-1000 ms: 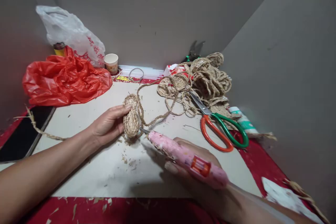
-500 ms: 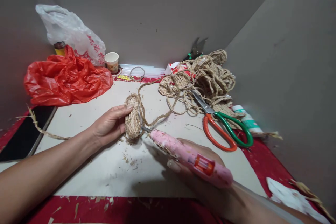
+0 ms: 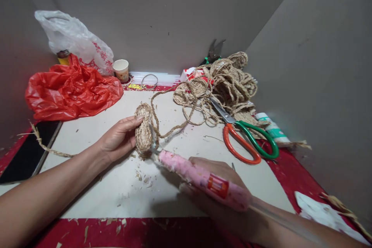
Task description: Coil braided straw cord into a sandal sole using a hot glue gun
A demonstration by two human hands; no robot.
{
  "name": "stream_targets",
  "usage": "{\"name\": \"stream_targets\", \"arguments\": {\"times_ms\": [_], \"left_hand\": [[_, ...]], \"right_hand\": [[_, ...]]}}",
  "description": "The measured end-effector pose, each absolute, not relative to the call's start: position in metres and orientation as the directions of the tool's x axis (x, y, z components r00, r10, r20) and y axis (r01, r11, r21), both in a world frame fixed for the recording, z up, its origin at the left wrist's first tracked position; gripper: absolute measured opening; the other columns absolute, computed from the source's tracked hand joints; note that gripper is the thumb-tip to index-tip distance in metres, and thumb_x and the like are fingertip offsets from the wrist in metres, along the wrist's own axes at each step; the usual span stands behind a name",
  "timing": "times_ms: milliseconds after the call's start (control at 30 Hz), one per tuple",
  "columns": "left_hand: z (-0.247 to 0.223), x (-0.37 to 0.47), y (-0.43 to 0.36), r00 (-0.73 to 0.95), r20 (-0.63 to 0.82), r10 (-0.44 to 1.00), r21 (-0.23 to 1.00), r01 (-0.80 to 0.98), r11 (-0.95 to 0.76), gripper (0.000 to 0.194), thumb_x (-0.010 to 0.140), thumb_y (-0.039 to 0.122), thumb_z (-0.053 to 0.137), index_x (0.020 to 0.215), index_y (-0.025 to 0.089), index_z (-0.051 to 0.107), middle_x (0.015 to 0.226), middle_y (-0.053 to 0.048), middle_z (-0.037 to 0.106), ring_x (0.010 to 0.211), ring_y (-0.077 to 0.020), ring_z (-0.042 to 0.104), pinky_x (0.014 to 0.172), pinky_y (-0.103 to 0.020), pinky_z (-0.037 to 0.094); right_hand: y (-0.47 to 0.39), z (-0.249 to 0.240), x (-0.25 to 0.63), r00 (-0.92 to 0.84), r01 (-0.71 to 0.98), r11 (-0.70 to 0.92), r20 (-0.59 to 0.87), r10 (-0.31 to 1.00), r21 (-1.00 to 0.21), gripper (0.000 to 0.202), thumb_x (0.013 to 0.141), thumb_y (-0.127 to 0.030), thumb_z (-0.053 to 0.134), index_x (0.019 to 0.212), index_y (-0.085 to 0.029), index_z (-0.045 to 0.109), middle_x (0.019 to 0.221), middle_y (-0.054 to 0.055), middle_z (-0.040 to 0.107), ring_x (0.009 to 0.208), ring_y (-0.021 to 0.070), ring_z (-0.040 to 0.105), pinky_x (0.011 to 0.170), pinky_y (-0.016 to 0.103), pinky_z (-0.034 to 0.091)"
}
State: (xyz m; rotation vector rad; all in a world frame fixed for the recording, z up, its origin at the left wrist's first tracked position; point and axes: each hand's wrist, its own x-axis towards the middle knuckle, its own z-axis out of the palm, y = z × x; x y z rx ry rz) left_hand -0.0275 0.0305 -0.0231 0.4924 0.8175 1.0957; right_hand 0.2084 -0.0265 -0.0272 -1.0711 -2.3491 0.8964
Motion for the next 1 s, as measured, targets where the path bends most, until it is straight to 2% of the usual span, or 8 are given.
{"name": "stream_targets", "arguments": {"times_ms": [133,200,333,500,600,733,800,1000], "left_hand": [[-0.017,-0.033,0.032,0.175,-0.293,0.94,0.746,-0.573,0.34,0.008,0.078,0.006,0.064,0.075,0.009,0.071,0.067,-0.005,0.071,0.058,-0.0131,0.066,0.058,-0.022,0.056],[-0.014,-0.035,0.032,0.161,-0.254,0.954,0.776,-0.554,0.3,0.003,0.077,0.01,0.068,0.074,0.011,0.07,0.066,-0.003,0.07,0.056,-0.0116,0.064,0.057,-0.021,0.054],[-0.009,-0.038,0.029,0.144,-0.179,0.973,0.84,-0.493,0.227,0.015,0.073,0.018,0.075,0.063,0.013,0.065,0.053,0.002,0.06,0.048,-0.009,0.056,0.049,-0.018,0.049],[-0.005,-0.038,0.024,0.097,-0.082,0.992,0.897,-0.427,0.116,0.014,0.074,0.02,0.075,0.067,0.013,0.066,0.052,0.005,0.055,0.048,-0.0063,0.05,0.049,-0.016,0.044],[-0.001,-0.037,0.022,0.091,-0.061,0.994,0.923,-0.374,0.091,0.012,0.075,0.023,0.075,0.081,0.013,0.071,0.069,0.0,0.066,0.057,-0.0092,0.057,0.055,-0.019,0.048],[0.004,-0.036,0.02,0.086,-0.01,0.996,0.948,-0.317,0.037,0.019,0.078,0.025,0.072,0.096,0.016,0.072,0.084,-0.004,0.071,0.071,-0.0135,0.063,0.064,-0.023,0.051],[0.005,-0.036,0.017,0.063,0.014,0.998,0.958,-0.286,0.005,0.021,0.079,0.026,0.072,0.097,0.017,0.073,0.088,-0.004,0.072,0.073,-0.014,0.063,0.064,-0.023,0.05],[0.007,-0.037,0.012,-0.019,0.074,0.997,0.977,-0.198,-0.077,0.021,0.077,0.027,0.074,0.095,0.017,0.075,0.085,-0.004,0.073,0.072,-0.0147,0.063,0.064,-0.024,0.05]], "right_hand": [[-0.026,-0.026,0.209,-0.828,0.391,0.648,0.056,0.557,-0.654,0.012,0.08,-0.025,0.053,0.07,-0.019,0.051,0.065,-0.001,0.053,0.055,0.0114,0.046,0.054,0.025,0.034],[-0.026,-0.023,0.206,-0.873,0.41,0.684,-0.045,0.485,-0.603,0.009,0.075,-0.022,0.055,0.069,-0.02,0.05,0.067,0.0,0.058,0.058,0.013,0.049,0.056,0.026,0.034],[-0.028,-0.012,0.201,-0.809,0.576,0.69,-0.182,0.559,-0.439,0.006,0.078,-0.024,0.056,0.076,-0.019,0.055,0.076,0.002,0.064,0.064,0.0158,0.057,0.06,0.027,0.038],[-0.027,0.016,0.213,-0.835,0.544,0.715,-0.201,0.513,-0.439,0.024,0.074,-0.034,0.075,0.087,-0.019,0.061,0.09,0.002,0.067,0.083,0.0199,0.062,0.072,0.029,0.047],[-0.016,0.029,0.216,-0.804,0.529,0.673,-0.051,0.592,-0.518,0.017,0.085,-0.026,0.065,0.1,-0.019,0.063,0.097,0.004,0.069,0.089,0.0193,0.064,0.079,0.03,0.049],[0.015,0.019,0.193,-0.577,0.402,0.657,0.381,0.722,-0.638,0.022,0.086,-0.022,0.061,0.107,-0.017,0.058,0.106,0.008,0.068,0.098,0.0208,0.064,0.088,0.035,0.048],[0.032,0.008,0.176,-0.555,0.332,0.659,0.425,0.715,-0.675,0.031,0.082,-0.018,0.063,0.112,-0.016,0.054,0.111,0.012,0.066,0.103,0.0233,0.063,0.09,0.04,0.048],[0.044,-0.01,0.154,-0.499,0.164,0.654,0.51,0.701,-0.739,0.024,0.084,-0.013,0.056,0.107,-0.016,0.05,0.081,0.002,0.069,0.074,0.0147,0.066,0.072,0.03,0.052]]}}
